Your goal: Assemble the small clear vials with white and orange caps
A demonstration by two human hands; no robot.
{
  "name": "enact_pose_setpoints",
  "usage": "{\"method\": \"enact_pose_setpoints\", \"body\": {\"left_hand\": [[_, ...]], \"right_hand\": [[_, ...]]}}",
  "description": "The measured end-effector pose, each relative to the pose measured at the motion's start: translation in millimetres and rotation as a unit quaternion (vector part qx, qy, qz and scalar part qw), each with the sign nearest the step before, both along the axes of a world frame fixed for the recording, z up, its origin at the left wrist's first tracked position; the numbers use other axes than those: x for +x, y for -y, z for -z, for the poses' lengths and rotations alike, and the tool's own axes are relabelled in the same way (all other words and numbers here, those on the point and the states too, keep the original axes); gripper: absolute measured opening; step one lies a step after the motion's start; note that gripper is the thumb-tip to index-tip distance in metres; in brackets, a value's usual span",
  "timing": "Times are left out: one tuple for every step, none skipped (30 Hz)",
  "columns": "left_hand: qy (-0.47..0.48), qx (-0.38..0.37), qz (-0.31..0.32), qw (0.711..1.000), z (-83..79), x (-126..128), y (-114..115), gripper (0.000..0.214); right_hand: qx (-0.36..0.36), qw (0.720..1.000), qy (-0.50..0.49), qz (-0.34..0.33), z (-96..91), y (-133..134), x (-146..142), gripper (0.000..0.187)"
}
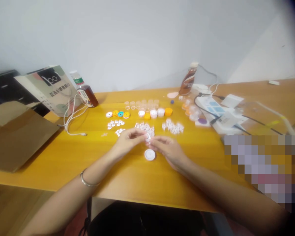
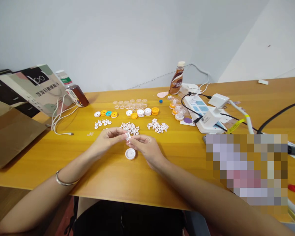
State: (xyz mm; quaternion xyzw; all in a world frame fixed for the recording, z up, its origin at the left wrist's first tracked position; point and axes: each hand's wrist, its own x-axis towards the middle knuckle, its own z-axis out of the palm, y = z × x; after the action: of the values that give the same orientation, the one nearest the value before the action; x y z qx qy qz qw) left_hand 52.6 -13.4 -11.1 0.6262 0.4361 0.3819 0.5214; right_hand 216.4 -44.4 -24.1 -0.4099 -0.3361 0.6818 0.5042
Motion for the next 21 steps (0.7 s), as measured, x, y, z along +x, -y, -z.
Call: {"method": "enact_pose_setpoints", "body": {"left_hand": [[-0.001,-0.009,0.0,1.0,-0.2,0.3,0.2,0.017],[-0.001,-0.018,0.001,1.0,-0.7,0.5,0.5,0.017],[-0.002,-0.023,0.003,1.0,-1.3,0.7,0.7,0.017],[-0.004,-0.025,0.005,1.0,-2.0,0.8,0.9,0.016],[-0.005,-0.023,0.008,1.0,-2.6,0.7,0.9,0.016],[-0.007,-0.019,0.011,1.0,-3.1,0.4,0.7,0.016],[-0.007,-0.014,0.015,1.0,-3.3,-0.1,0.3,0.016],[-0.003,-0.011,0.021,1.0,-3.2,-0.9,-0.3,0.015],[0.006,-0.008,0.027,1.0,-2.9,-1.7,-1.1,0.015],[0.02,-0.006,0.032,0.999,-2.5,-2.5,-1.9,0.015],[0.036,-0.003,0.039,0.999,-2.2,-3.2,-2.7,0.015],[0.051,0.001,0.047,0.998,-1.9,-3.6,-3.4,0.015],[0.062,0.005,0.056,0.996,-1.8,-3.8,-4.0,0.015],[0.069,0.009,0.068,0.995,-2.1,-3.8,-4.4,0.015],[0.068,0.015,0.081,0.994,-2.6,-3.9,-4.8,0.015],[0.062,0.024,0.091,0.994,-3.3,-4.2,-5.4,0.015],[0.049,0.036,0.096,0.994,-4.2,-5.0,-6.2,0.016],[0.031,0.054,0.094,0.994,-5.0,-6.5,-7.4,0.018],[0.004,0.082,0.082,0.993,-5.6,-8.8,-9.0,0.02],[-0.034,0.12,0.058,0.99,-5.8,-11.8,-11.1,0.022],[-0.082,0.166,0.03,0.982,-5.6,-15.3,-13.5,0.022]], "right_hand": [[0.001,1.0,0.002,0.001,0.1,-0.1,-0.1,0.018],[0.002,1.0,0.005,0.001,0.3,-0.3,-0.3,0.018],[0.004,1.0,0.01,0.001,0.9,-0.6,-0.4,0.018],[0.007,1.0,0.016,0.0,1.6,-0.9,-0.5,0.018],[0.011,1.0,0.023,0.0,2.5,-1.1,-0.5,0.017],[0.015,0.999,0.03,-0.002,3.3,-1.4,-0.4,0.017],[0.02,0.999,0.033,-0.004,4.1,-1.6,-0.2,0.016],[0.025,0.999,0.031,-0.006,4.5,-1.6,0.2,0.016],[0.031,0.999,0.024,-0.012,4.6,-1.6,0.8,0.015],[0.034,0.999,0.011,-0.022,4.3,-1.5,1.5,0.015],[0.036,0.999,-0.006,-0.039,3.7,-1.3,2.3,0.014],[0.036,0.997,-0.025,-0.058,2.7,-1.3,3.3,0.014],[0.035,0.995,-0.043,-0.077,1.7,-1.4,4.2,0.014],[0.033,0.994,-0.056,-0.092,0.8,-1.8,5.2,0.015],[0.032,0.992,-0.063,-0.1,0.0,-2.2,6.0,0.015],[0.032,0.992,-0.066,-0.1,-0.5,-2.9,6.7,0.015],[0.032,0.993,-0.064,-0.093,-0.7,-3.6,7.2,0.016],[0.031,0.995,-0.06,-0.08,-0.6,-4.3,7.6,0.017],[0.029,0.996,-0.055,-0.063,-0.3,-5.0,7.9,0.019],[0.027,0.997,-0.051,-0.045,0.2,-5.5,8.0,0.02],[0.025,0.998,-0.049,-0.026,0.8,-5.9,8.1,0.022]]}}
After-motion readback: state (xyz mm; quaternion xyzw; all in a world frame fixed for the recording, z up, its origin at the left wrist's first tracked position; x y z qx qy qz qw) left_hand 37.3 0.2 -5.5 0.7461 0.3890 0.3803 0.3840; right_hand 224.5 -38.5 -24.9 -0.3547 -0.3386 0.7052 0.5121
